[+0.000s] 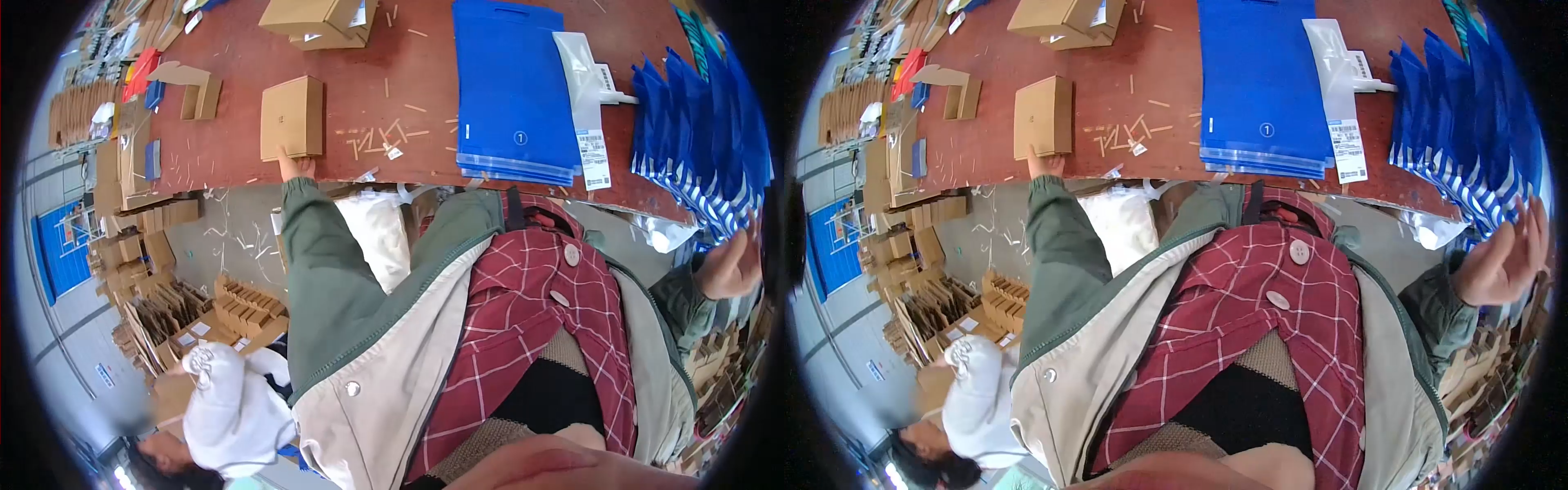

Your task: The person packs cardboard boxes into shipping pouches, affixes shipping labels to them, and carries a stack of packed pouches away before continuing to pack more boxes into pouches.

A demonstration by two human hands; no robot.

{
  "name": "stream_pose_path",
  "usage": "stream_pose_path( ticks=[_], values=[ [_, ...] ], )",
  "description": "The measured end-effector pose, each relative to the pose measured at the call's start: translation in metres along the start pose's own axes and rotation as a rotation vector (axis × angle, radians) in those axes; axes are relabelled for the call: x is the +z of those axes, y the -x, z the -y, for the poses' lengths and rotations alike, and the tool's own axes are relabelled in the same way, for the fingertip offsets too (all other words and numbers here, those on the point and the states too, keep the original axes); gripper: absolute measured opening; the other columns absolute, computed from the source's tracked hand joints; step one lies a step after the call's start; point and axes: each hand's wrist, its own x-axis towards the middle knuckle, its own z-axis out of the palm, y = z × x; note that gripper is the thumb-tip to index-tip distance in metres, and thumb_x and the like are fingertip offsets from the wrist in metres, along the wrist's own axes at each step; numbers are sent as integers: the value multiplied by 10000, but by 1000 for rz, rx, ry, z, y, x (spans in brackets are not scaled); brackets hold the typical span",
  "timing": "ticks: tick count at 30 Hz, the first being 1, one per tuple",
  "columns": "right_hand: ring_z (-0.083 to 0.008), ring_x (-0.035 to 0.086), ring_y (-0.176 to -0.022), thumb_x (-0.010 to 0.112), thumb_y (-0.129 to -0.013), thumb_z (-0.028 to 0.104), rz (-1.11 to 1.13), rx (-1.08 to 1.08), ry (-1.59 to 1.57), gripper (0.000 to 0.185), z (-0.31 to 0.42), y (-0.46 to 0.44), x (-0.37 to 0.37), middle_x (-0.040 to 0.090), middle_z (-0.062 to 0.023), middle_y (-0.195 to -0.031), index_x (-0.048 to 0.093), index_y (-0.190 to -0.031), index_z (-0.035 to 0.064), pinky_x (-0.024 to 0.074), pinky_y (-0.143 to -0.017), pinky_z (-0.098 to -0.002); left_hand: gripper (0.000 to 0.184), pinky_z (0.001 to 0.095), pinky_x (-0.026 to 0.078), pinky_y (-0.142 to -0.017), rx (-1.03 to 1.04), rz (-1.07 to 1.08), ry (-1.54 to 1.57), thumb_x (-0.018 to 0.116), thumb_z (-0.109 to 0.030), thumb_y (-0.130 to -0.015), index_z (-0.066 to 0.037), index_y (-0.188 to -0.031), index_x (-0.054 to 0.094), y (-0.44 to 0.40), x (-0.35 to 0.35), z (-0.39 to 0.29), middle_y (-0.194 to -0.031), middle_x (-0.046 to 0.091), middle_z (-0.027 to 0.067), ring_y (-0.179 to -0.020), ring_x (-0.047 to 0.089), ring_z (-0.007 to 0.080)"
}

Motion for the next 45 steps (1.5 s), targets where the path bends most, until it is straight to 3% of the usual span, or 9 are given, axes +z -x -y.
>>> stream_pose_path(
  ticks=[1,7,9,12,16,21,25,29,45],
  values=[
    [-313,596,-1086,500,-896,-32,428,-347,122,286,-9,19,3,525,-232,-1280,555,-1176,-47,482,-949,-410,660,439,350,-1041,-88,-80,-102,546,-584,-861,-101,-1305,469,-6,8,-4,-1365,460,92,-1294,376,269],
    [-280,574,-1094,503,-808,-97,679,-288,123,322,-5,55,44,515,-217,-1271,587,-1110,-27,455,-952,-381,474,324,477,-760,-150,14,-127,703,-467,-792,-182,-1145,565,-54,3,-13,-1085,608,10,-932,566,194],
    [-263,565,-1087,518,-789,-96,732,-143,36,299,-2,68,58,539,-196,-1224,604,-1064,-21,447,-944,-359,442,362,493,-752,-297,80,-39,707,-382,-822,-177,-1182,552,-49,13,-11,-1090,603,51,-927,573,243],
    [-192,570,-982,525,-810,-57,1047,141,46,226,-14,82,73,568,-130,-1121,605,-1017,-15,446,-903,-310,468,427,514,-813,216,-5,8,692,-329,-839,-115,-1206,496,45,61,31,-1225,541,108,-1061,563,265],
    [-194,539,-1152,630,-853,87,1394,583,49,481,-49,112,92,525,-149,-1305,502,-1311,16,443,-960,-341,606,464,485,-933,129,332,-2,675,-289,-835,-88,-1338,405,104,62,82,-1296,500,127,-1165,528,295],
    [-215,370,-1348,580,-907,395,1300,684,-188,737,-102,141,88,365,-143,-1469,253,-1477,61,354,-1064,-382,614,427,481,-938,-89,884,-246,558,-378,-874,1,-1341,430,197,155,115,-1286,544,163,-1141,565,290],
    [-267,494,-1243,545,-926,410,870,1330,-392,682,-144,150,39,471,-174,-1378,316,-1426,7,417,-1024,-390,486,309,499,-795,-181,1264,-696,461,-403,-980,4,-1210,594,238,251,124,-1070,653,87,-932,610,148],
    [-287,564,-1147,546,-925,369,494,1505,-527,620,-162,158,-32,526,-190,-1299,362,-1376,-15,477,-962,-401,259,372,533,-736,1209,1467,-1537,601,-225,-842,-176,-1082,687,214,275,182,-1002,657,73,-914,618,282],
    [-244,606,-1077,557,-916,342,616,1596,-310,572,-149,199,-38,583,-176,-1220,432,-1317,-45,503,-901,-355,418,429,535,-757,1233,1416,-1786,664,6,-667,-110,-1053,554,223,278,195,-1019,551,78,-969,550,329]
  ],
)
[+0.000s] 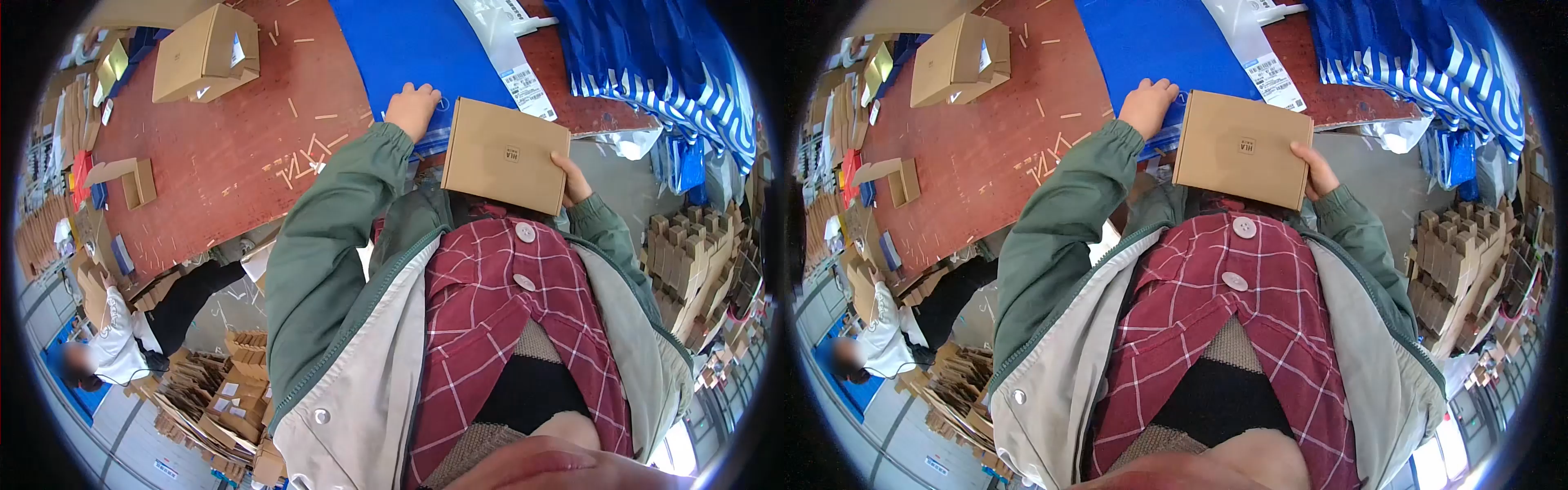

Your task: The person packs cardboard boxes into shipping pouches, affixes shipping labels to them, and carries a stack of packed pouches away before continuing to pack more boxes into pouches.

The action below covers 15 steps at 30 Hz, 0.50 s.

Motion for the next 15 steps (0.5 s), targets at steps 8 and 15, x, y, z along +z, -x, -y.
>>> stream_pose_path(
  ticks=[8,15],
  values=[
    [-226,604,-1092,547,-927,329,-1,47,10,553,-7,-10,13,578,-170,-1238,433,-1321,-42,497,-917,-341,522,438,527,-766,113,-165,66,667,28,-645,-120,-1131,545,9,9,10,-1049,539,87,-981,541,333],
    [-217,591,-1115,547,-930,329,41,29,40,551,-6,-9,19,573,-167,-1248,435,-1317,-46,484,-940,-348,368,436,529,-791,19,-136,-50,585,-65,-756,-109,-1119,546,-10,22,11,-1037,550,90,-965,562,336]
  ],
)
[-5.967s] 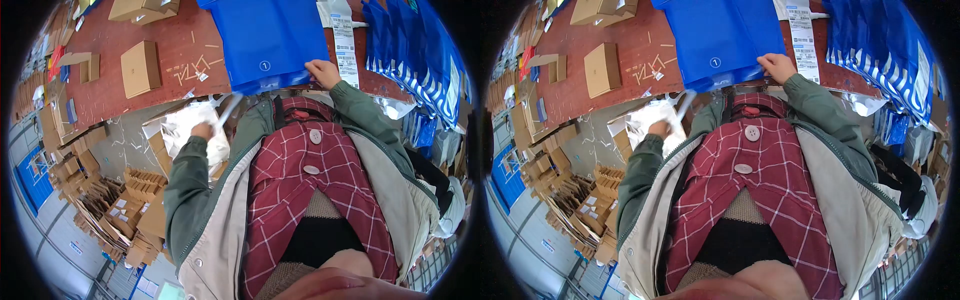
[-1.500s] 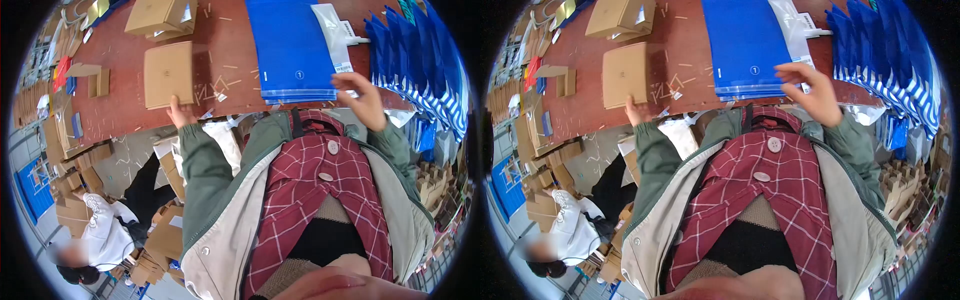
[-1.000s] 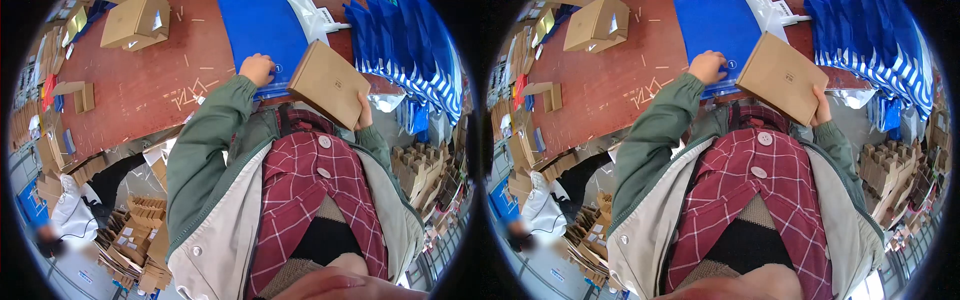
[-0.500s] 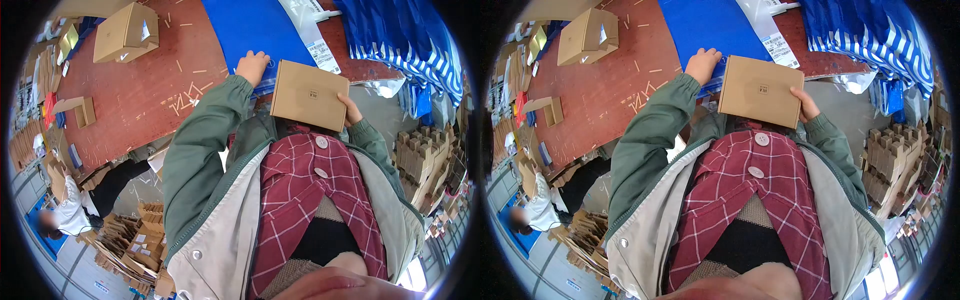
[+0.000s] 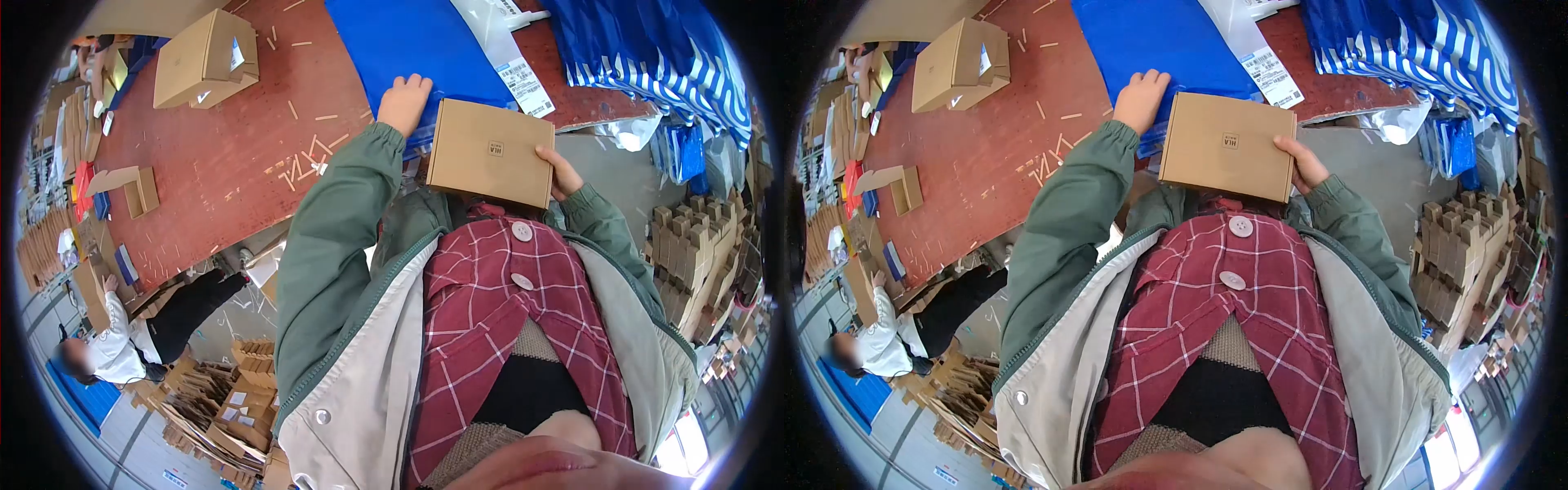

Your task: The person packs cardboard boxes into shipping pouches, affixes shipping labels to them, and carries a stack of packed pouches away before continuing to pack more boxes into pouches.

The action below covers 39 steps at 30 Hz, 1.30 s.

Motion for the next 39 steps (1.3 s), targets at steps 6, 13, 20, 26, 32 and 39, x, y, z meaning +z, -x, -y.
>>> stream_pose_path(
  ticks=[6,13,20,26,32,39],
  values=[
    [-232,566,-1147,545,-931,356,10,-27,14,569,0,-12,21,557,-158,-1271,424,-1332,-29,451,-981,-356,320,398,492,-893,-102,-254,429,483,-208,-955,-90,-1234,588,3,-17,-2,-1237,608,112,-1116,578,276],
    [-219,484,-1228,583,-910,402,-134,-113,-337,611,-14,16,46,490,-98,-1345,386,-1374,57,397,-1025,-437,354,366,472,-945,-49,-190,128,493,-269,-953,-116,-1259,583,16,-46,-20,-1258,603,94,-1145,573,267],
    [-240,499,-1220,524,-947,399,-58,59,-161,567,-3,15,64,495,-96,-1337,349,-1400,106,418,-1023,-449,393,444,286,-1110,14,-246,286,435,-244,-982,-123,-1348,507,17,-45,-42,-1399,485,103,-1315,411,296],
    [-199,508,-1134,686,-863,302,-6,-29,-279,497,-6,-52,119,529,-30,-1222,455,-1271,139,399,-993,-438,399,461,316,-1082,-3,-312,180,514,-241,-934,-142,-1320,538,56,-77,-60,-1335,553,68,-1251,487,265],
    [-194,534,-1107,717,-844,260,-55,-202,-89,518,4,-65,175,537,-47,-1213,453,-1267,118,445,-935,-402,375,461,297,-1089,-226,-458,184,503,-213,-944,-135,-1307,552,61,-75,-25,-1342,550,61,-1262,482,274],
    [-220,516,-1146,679,-863,351,29,-75,22,576,15,-68,140,509,-73,-1240,412,-1322,126,436,-960,-435,367,461,286,-1101,-28,-294,275,487,-203,-963,-135,-1320,539,51,-82,-41,-1361,530,63,-1285,452,298]
  ],
)
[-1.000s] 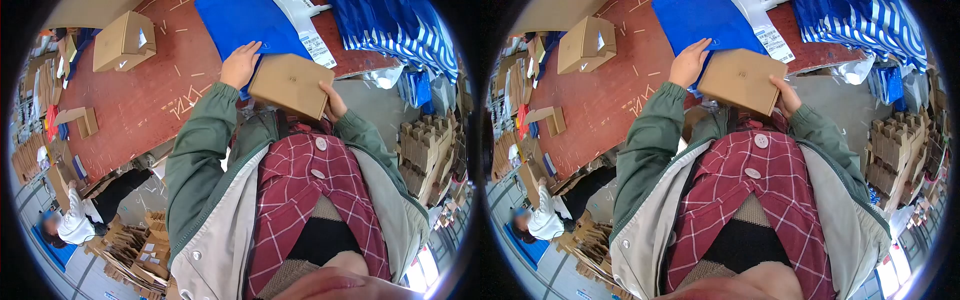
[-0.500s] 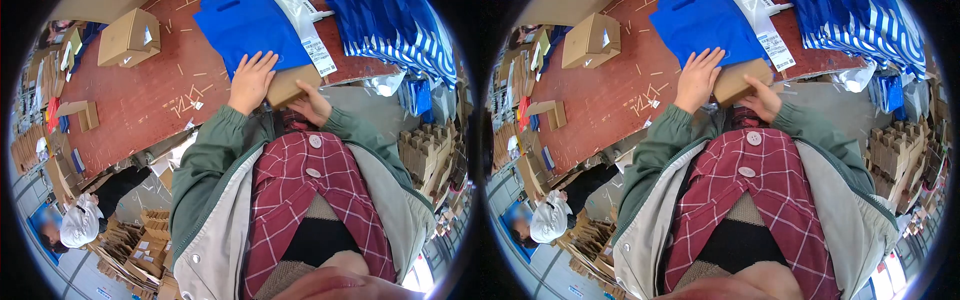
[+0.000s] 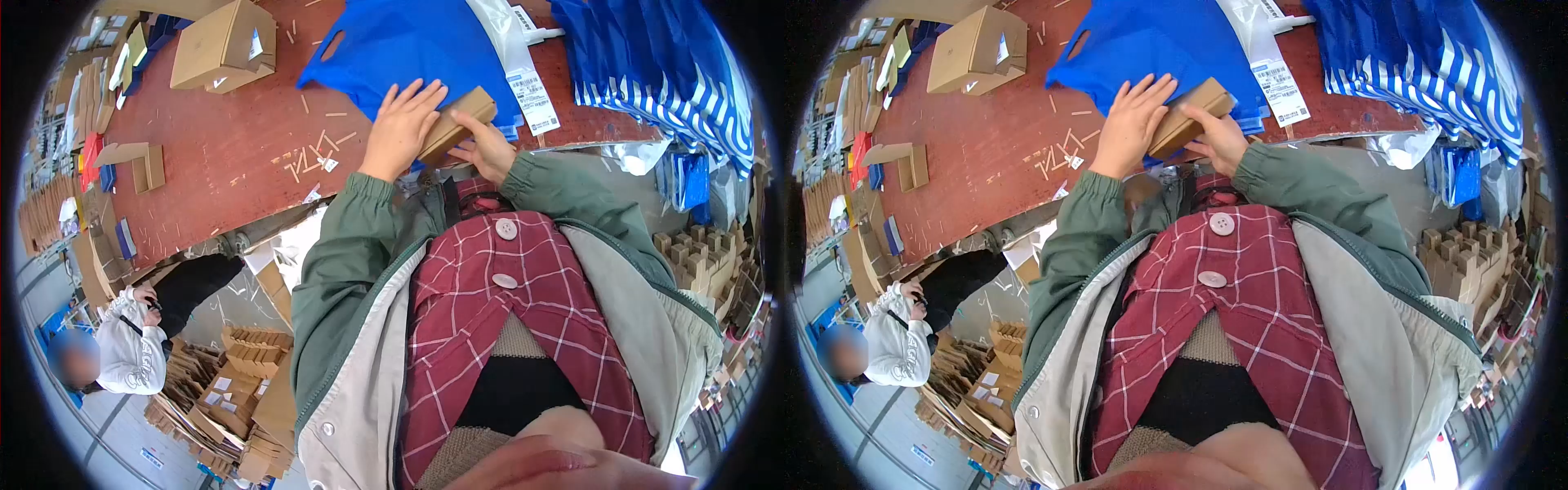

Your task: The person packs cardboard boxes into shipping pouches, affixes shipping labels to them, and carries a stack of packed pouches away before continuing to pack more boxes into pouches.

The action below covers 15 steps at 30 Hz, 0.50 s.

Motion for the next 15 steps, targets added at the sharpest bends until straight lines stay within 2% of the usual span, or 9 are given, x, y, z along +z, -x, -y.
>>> stream_pose_path(
  ticks=[3,8,10,12,14,15],
  values=[
    [-256,517,-1168,632,-891,393,13,110,-182,586,3,15,-2,504,-118,-1256,387,-1332,94,435,-986,-453,351,460,293,-1098,-25,-31,-95,492,-212,-962,-149,-1300,564,7,-19,5,-1345,549,44,-1273,469,279],
    [-270,512,-1194,600,-910,389,49,95,-205,582,7,34,8,497,-148,-1264,360,-1346,87,433,-1012,-465,318,450,314,-1086,-157,-165,-85,525,-259,-946,-162,-1234,620,10,-25,10,-1279,601,13,-1234,510,232],
    [-267,521,-1176,586,-919,384,-20,121,-287,540,8,35,9,501,-147,-1252,387,-1323,85,440,-1005,-463,316,461,308,-1090,-114,-128,16,495,-214,-964,-135,-1249,608,5,-22,0,-1308,580,42,-1260,491,257],
    [-262,522,-1168,579,-925,370,-20,136,-241,508,8,26,7,502,-139,-1246,403,-1307,85,447,-995,-455,316,462,309,-1092,-100,-128,121,505,-204,-957,-130,-1247,607,1,-15,-10,-1299,585,49,-1261,491,258],
    [-257,524,-1161,572,-931,355,-23,139,-192,476,3,10,2,503,-131,-1240,418,-1292,85,455,-985,-447,315,463,301,-1101,-10,-5,279,514,-197,-950,-130,-1242,611,2,-13,-21,-1283,596,55,-1259,495,255],
    [-243,532,-1133,565,-936,337,-20,69,-223,434,-9,-4,-4,518,-112,-1210,440,-1267,86,467,-961,-433,310,466,313,-1099,7,-8,237,529,-180,-938,-128,-1231,618,4,-12,-23,-1279,597,57,-1255,499,253]
  ],
)
